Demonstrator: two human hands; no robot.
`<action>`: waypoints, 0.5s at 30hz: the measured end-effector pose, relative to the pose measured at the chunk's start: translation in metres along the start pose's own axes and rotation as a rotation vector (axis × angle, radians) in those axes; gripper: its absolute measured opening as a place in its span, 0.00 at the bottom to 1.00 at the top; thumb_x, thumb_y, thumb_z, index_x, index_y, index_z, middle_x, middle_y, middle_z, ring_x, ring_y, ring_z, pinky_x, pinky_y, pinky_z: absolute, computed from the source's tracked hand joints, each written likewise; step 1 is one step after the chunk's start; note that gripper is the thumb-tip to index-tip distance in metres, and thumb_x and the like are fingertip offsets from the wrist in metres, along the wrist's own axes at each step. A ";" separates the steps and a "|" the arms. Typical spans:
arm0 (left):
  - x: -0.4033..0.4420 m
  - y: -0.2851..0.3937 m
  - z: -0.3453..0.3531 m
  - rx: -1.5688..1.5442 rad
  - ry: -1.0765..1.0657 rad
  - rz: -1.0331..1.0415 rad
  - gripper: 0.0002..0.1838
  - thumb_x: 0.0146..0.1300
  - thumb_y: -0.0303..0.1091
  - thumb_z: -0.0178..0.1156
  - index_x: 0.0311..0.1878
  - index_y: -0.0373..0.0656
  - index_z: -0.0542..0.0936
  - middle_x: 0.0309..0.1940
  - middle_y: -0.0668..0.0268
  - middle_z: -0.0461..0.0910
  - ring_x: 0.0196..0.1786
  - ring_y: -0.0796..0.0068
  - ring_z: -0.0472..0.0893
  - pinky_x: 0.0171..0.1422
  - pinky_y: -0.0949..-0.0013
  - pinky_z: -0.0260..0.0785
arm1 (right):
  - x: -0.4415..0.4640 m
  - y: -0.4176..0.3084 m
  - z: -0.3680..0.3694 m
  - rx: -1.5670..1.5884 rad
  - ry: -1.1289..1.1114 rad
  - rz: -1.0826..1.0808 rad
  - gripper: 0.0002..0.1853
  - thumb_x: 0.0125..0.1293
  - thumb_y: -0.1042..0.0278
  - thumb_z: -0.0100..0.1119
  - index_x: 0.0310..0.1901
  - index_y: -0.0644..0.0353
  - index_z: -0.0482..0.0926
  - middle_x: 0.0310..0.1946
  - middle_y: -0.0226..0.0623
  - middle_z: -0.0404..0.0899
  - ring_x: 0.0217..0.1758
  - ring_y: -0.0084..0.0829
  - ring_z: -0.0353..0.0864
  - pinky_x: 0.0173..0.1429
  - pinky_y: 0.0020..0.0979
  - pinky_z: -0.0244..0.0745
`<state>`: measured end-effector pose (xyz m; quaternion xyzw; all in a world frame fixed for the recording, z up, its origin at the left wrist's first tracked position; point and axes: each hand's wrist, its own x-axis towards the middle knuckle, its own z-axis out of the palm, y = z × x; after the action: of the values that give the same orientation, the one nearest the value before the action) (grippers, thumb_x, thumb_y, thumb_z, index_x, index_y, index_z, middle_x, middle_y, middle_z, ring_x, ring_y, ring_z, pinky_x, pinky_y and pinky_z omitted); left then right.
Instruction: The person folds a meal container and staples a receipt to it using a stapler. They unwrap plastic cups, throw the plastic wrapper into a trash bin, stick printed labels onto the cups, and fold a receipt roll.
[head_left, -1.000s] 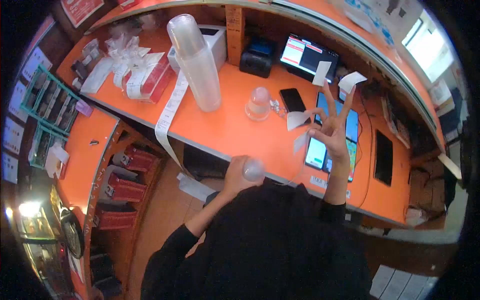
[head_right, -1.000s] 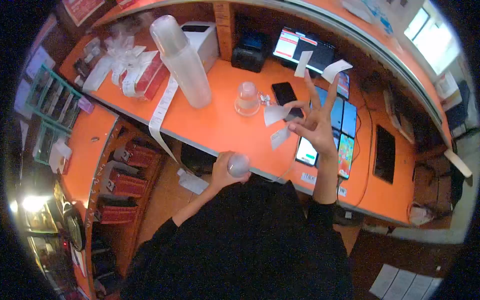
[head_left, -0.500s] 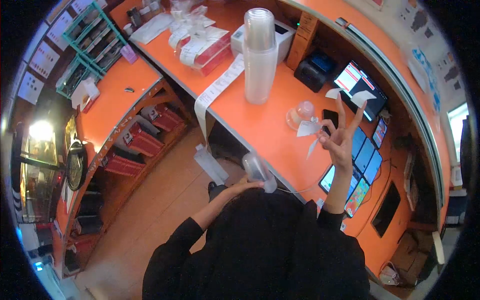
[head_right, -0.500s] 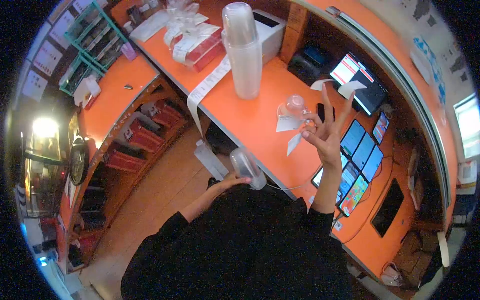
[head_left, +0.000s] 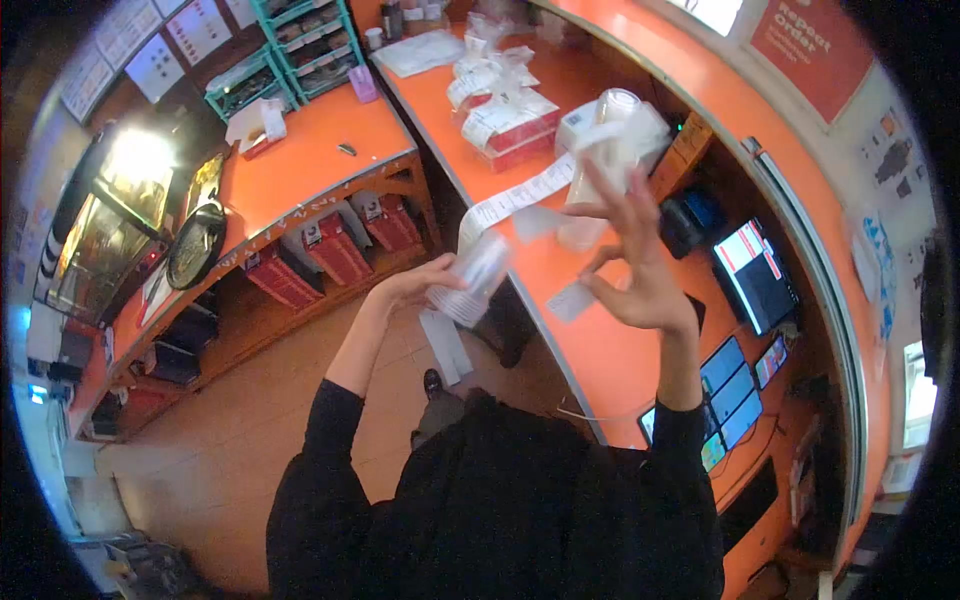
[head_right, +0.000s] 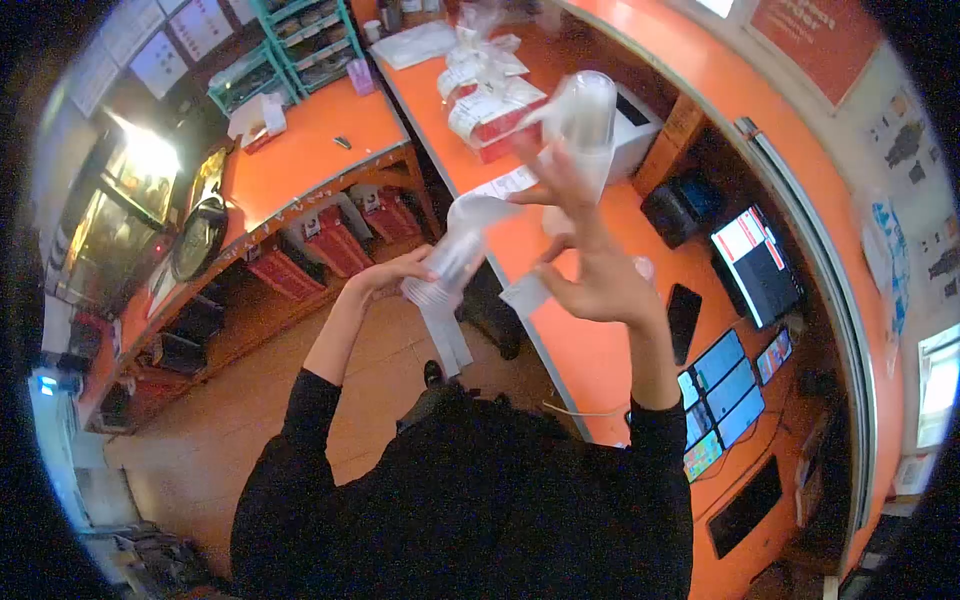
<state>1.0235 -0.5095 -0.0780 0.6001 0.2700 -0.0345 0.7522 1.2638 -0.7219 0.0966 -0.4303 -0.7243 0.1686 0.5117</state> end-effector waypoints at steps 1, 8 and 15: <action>0.003 0.006 0.004 -0.001 0.011 0.014 0.38 0.53 0.48 0.67 0.65 0.39 0.69 0.62 0.60 0.70 0.59 0.69 0.73 0.61 0.65 0.68 | 0.011 -0.001 0.005 0.067 -0.106 -0.070 0.54 0.49 0.84 0.56 0.76 0.48 0.37 0.77 0.43 0.40 0.63 0.41 0.71 0.34 0.25 0.81; -0.001 0.046 0.062 0.196 -0.007 -0.044 0.26 0.50 0.52 0.70 0.43 0.40 0.81 0.33 0.64 0.81 0.34 0.76 0.80 0.34 0.71 0.72 | 0.025 -0.020 0.027 0.152 -0.417 -0.022 0.60 0.44 0.89 0.50 0.75 0.40 0.27 0.76 0.47 0.40 0.66 0.45 0.69 0.35 0.26 0.81; -0.007 0.047 0.099 -0.311 -0.274 -0.033 0.14 0.57 0.35 0.67 0.44 0.37 0.81 0.38 0.60 0.83 0.35 0.75 0.83 0.37 0.70 0.78 | 0.000 -0.024 0.023 0.019 -0.474 0.030 0.55 0.46 0.86 0.52 0.75 0.46 0.36 0.76 0.47 0.43 0.67 0.46 0.68 0.38 0.29 0.82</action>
<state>1.0712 -0.5899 -0.0199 0.4621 0.1770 -0.0861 0.8647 1.2322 -0.7312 0.1031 -0.3847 -0.8160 0.2793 0.3289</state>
